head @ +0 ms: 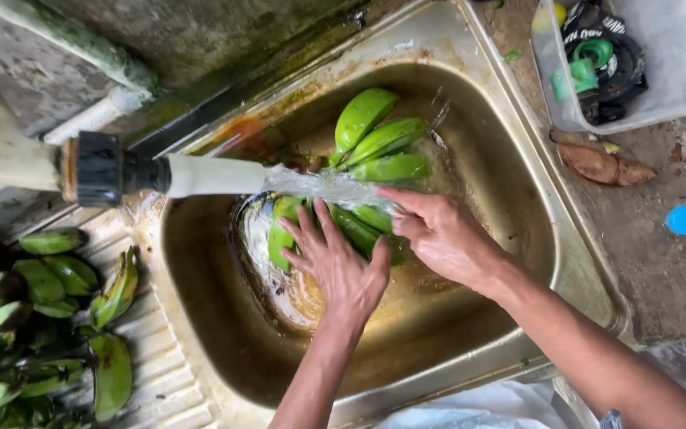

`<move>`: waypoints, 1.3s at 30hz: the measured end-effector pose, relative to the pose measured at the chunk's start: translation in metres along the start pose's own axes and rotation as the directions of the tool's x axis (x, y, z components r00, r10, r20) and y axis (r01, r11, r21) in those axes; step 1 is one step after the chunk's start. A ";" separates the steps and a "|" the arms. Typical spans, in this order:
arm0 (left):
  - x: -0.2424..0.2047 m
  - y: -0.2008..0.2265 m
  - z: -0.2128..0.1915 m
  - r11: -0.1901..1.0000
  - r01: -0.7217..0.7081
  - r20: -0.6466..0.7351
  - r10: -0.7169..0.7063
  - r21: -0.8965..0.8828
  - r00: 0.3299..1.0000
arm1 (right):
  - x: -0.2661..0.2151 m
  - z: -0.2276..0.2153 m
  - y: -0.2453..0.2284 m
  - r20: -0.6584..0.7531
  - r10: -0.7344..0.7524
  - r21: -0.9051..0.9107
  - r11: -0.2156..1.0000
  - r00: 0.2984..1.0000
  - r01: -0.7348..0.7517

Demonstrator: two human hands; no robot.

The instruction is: Wash bunches of green bananas and clean the sink area.

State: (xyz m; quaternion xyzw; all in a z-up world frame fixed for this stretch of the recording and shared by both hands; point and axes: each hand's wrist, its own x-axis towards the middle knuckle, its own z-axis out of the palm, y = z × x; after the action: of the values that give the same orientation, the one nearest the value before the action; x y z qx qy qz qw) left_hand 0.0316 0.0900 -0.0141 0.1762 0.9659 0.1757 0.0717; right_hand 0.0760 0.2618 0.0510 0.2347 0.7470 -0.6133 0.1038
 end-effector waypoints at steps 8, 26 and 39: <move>0.015 0.011 -0.034 0.977 0.213 0.173 -0.205 -0.027 0.963 | -0.008 -0.011 0.009 0.013 0.003 0.004 1.000 1.000 -0.003; 0.036 -0.056 0.011 0.981 -0.064 0.177 0.097 -0.182 0.979 | 0.000 0.051 0.016 0.190 -0.085 -0.287 0.948 0.978 0.138; 0.056 0.034 -0.041 0.984 0.140 0.420 -0.172 0.106 0.891 | -0.074 -0.027 0.028 0.204 0.110 -0.437 0.900 0.973 -0.010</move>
State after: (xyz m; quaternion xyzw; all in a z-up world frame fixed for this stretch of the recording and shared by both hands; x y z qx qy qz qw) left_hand -0.0175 0.1274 0.0317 0.1349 0.9434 0.0909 0.2890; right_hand 0.1570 0.2753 0.0652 0.1585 0.8403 -0.4511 0.2557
